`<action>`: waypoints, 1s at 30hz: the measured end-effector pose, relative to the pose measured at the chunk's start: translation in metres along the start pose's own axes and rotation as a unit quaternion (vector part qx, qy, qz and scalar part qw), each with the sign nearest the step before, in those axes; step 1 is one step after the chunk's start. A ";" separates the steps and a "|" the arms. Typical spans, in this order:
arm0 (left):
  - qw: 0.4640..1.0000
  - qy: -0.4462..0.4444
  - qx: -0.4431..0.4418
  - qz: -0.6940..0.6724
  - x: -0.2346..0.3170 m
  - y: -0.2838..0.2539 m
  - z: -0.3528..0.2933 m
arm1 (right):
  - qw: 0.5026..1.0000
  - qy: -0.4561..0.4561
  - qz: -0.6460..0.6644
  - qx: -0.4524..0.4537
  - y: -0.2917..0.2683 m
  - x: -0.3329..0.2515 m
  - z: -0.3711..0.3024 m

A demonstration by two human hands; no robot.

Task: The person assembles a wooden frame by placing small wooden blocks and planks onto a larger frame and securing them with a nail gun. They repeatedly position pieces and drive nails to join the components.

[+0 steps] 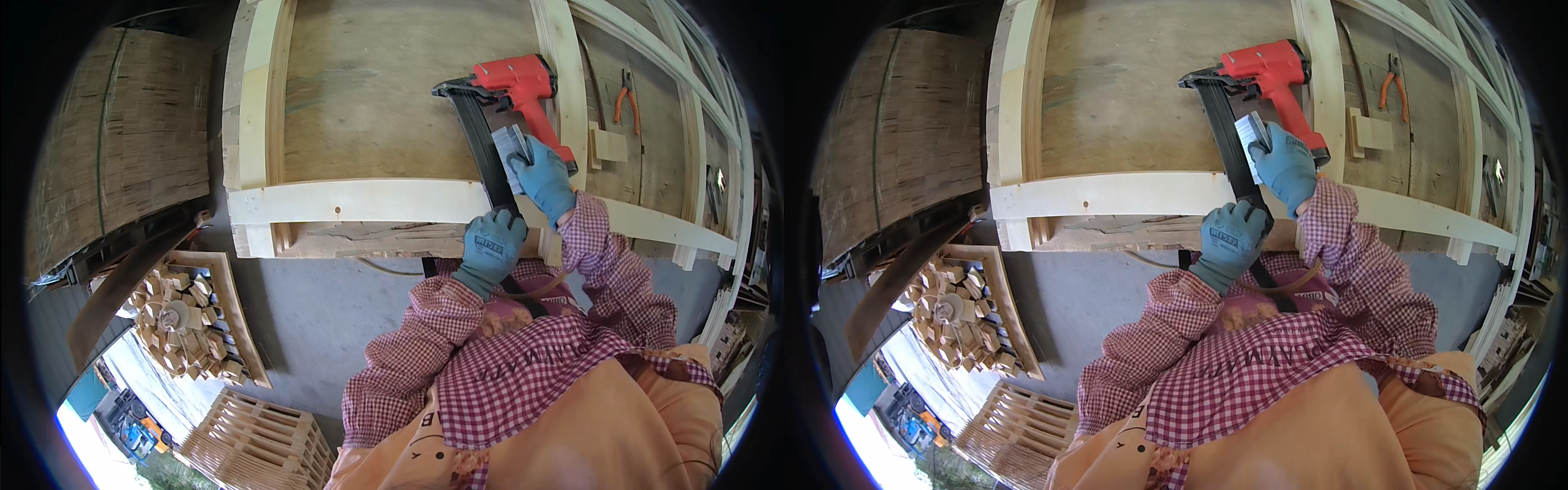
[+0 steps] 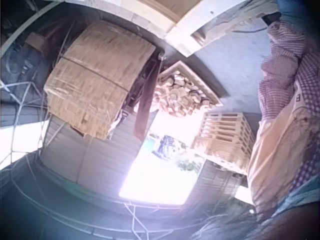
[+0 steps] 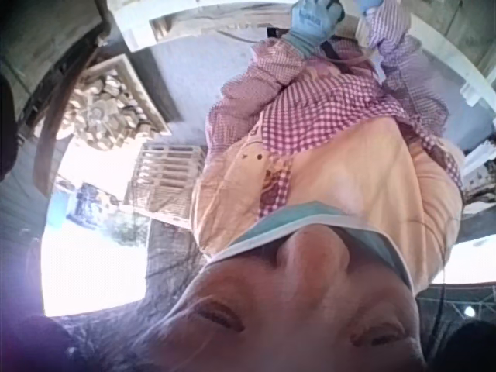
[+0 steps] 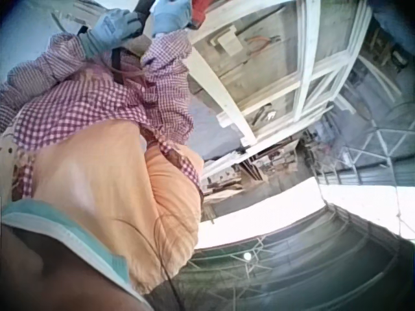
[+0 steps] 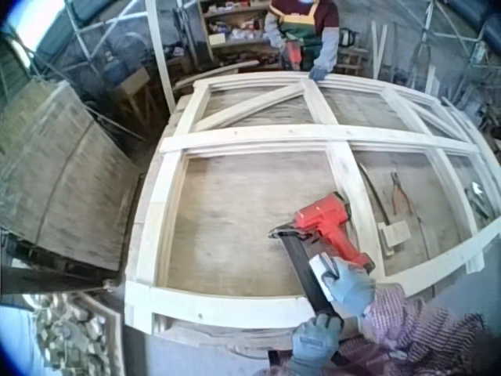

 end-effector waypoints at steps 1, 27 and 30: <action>1.000 0.001 0.006 0.001 0.000 -0.001 0.000 | 1.000 0.012 -0.012 0.012 -0.002 0.004 -0.013; 1.000 0.006 -0.019 0.004 0.000 0.008 -0.005 | 0.868 0.055 0.486 0.080 -0.001 0.004 0.017; 1.000 0.006 -0.005 0.000 0.000 0.007 -0.005 | 0.970 0.065 0.236 0.010 0.003 0.043 0.013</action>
Point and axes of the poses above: each hand's wrist, its own z-axis towards the middle knuckle, its own y-axis out of the palm, x = y × z, the point moved 7 cm from there along z, towards the middle knuckle, and after that the axes turned 3 degrees about x, right-handed, at the moved point
